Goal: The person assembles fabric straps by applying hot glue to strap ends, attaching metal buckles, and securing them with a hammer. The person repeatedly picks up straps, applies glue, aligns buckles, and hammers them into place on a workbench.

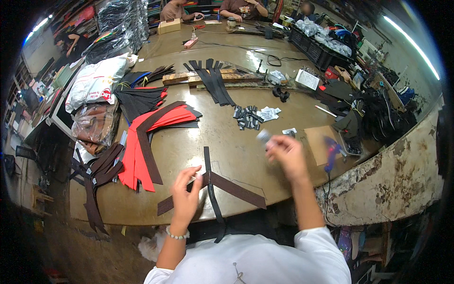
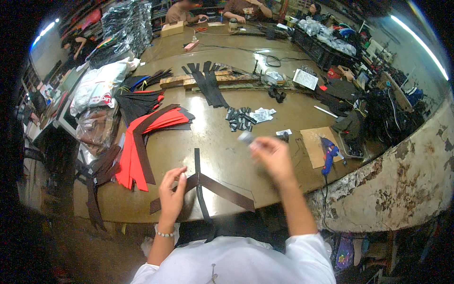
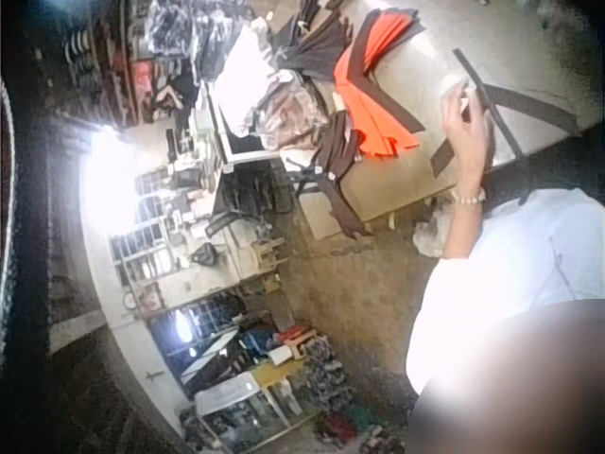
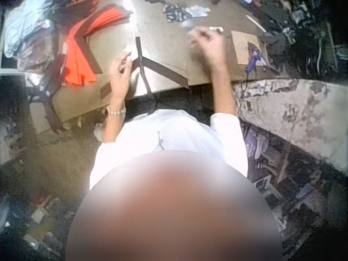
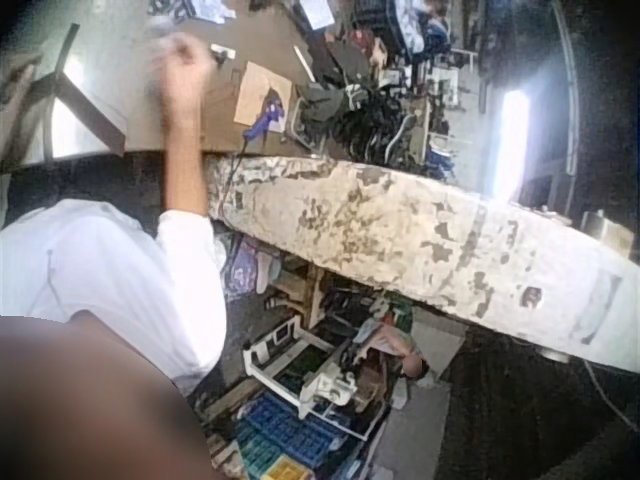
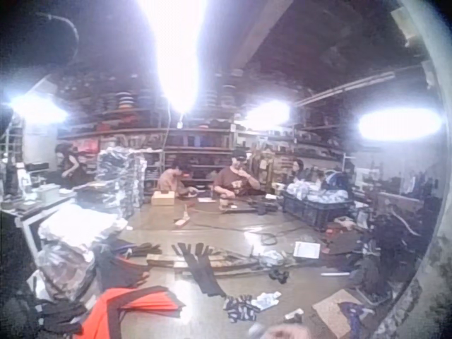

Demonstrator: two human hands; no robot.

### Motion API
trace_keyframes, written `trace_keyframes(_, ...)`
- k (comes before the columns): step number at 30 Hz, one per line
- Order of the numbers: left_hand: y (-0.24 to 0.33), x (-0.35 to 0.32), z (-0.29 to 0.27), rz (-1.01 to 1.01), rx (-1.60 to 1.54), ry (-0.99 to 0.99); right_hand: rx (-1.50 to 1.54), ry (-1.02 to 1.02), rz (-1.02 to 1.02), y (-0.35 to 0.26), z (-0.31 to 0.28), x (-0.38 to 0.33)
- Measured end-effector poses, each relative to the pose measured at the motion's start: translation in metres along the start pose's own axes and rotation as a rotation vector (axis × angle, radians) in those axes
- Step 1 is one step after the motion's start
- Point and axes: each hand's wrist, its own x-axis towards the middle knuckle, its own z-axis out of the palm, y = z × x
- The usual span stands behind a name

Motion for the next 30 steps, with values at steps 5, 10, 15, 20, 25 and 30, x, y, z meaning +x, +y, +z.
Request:
trace_keyframes(5,0.022,-0.021,0.023,-0.108,-0.491,-0.042,0.399,-0.181,0.329,0.017,0.104,-0.07)
trace_keyframes(10,0.015,-0.024,0.014,-0.12,-0.398,-0.008,-0.103,-0.21,-0.082,0.01,0.111,-0.079)
trace_keyframes(15,0.014,-0.026,-0.002,-0.177,-0.309,-0.115,-0.221,-0.309,-0.258,0.016,0.098,-0.077)
trace_keyframes(20,0.012,-0.017,-0.009,-0.199,-0.341,0.023,0.512,-0.332,-0.046,0.032,0.105,-0.089)
trace_keyframes(25,0.016,-0.017,0.001,-0.257,-0.702,0.064,0.143,-0.357,0.013,0.026,0.11,-0.1)
trace_keyframes(30,0.012,-0.018,0.006,-0.356,-1.176,0.078,-0.207,-0.268,-0.479,0.019,0.113,-0.1)
